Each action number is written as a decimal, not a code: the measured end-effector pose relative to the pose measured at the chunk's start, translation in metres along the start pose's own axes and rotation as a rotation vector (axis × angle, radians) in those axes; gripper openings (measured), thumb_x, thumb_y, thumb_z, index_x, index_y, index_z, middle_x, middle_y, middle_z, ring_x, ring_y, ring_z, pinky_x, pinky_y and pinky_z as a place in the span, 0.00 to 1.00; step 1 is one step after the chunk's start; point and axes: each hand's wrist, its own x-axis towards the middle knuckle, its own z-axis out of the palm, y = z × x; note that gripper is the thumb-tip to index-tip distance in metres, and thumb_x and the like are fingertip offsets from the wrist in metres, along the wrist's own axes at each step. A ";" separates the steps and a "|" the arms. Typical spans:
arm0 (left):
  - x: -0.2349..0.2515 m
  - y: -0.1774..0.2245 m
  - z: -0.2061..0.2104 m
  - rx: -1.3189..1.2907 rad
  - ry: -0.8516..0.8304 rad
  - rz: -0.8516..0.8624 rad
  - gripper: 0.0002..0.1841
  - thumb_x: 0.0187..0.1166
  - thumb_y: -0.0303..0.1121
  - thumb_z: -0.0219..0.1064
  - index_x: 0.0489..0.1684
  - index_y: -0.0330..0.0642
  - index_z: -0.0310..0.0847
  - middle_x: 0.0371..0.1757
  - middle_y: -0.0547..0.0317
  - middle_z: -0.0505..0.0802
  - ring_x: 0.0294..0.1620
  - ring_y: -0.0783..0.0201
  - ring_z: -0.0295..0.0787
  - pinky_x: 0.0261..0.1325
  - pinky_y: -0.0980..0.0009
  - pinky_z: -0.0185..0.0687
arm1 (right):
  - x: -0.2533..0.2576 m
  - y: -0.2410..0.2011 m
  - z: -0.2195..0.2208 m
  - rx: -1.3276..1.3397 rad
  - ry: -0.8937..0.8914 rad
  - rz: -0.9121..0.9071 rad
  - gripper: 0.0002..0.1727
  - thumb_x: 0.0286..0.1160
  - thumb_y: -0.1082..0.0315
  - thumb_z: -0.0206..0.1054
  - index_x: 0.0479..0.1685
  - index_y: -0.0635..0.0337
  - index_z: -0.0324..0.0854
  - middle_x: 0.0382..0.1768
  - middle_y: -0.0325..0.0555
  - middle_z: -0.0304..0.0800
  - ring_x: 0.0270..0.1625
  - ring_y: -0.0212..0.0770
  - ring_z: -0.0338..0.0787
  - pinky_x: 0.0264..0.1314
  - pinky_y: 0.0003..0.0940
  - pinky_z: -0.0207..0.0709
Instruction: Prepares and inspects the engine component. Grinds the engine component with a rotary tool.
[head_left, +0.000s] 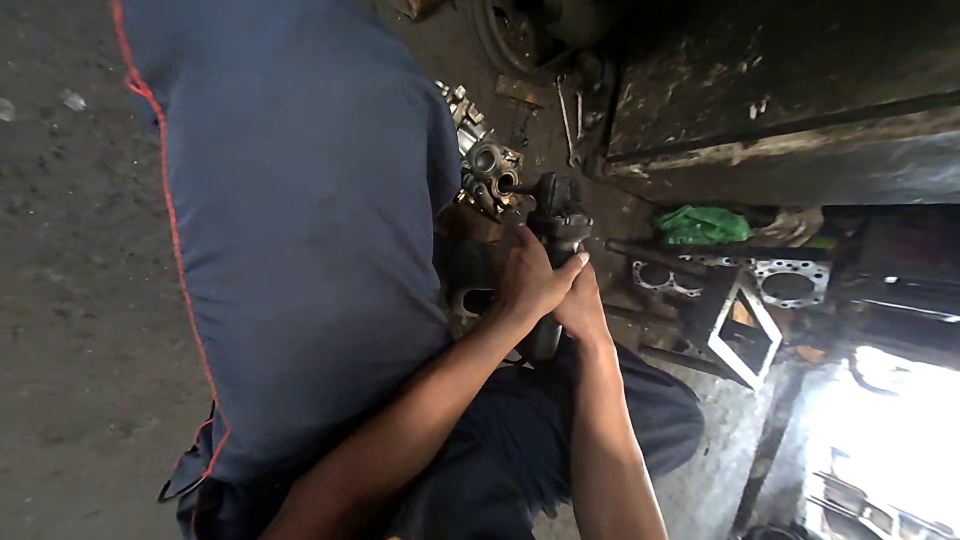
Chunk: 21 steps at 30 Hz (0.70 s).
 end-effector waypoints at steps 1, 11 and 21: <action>0.001 -0.001 0.000 -0.001 -0.018 0.015 0.52 0.74 0.60 0.74 0.89 0.34 0.52 0.52 0.40 0.92 0.57 0.46 0.92 0.62 0.46 0.86 | 0.001 0.000 -0.001 0.010 0.004 -0.009 0.32 0.73 0.60 0.71 0.77 0.60 0.71 0.57 0.45 0.90 0.59 0.31 0.89 0.67 0.36 0.83; 0.000 0.000 -0.003 0.016 -0.152 0.150 0.44 0.78 0.58 0.71 0.83 0.33 0.60 0.54 0.40 0.92 0.61 0.46 0.91 0.66 0.45 0.85 | -0.016 0.001 0.011 0.044 0.261 -0.122 0.31 0.75 0.63 0.69 0.73 0.73 0.69 0.55 0.50 0.88 0.57 0.29 0.89 0.65 0.27 0.82; -0.006 0.001 -0.002 -0.052 -0.077 0.106 0.44 0.77 0.56 0.73 0.82 0.31 0.62 0.54 0.39 0.92 0.62 0.45 0.90 0.68 0.46 0.83 | -0.016 -0.003 0.008 0.003 0.202 -0.177 0.31 0.75 0.61 0.68 0.72 0.74 0.70 0.57 0.51 0.88 0.59 0.27 0.88 0.68 0.25 0.80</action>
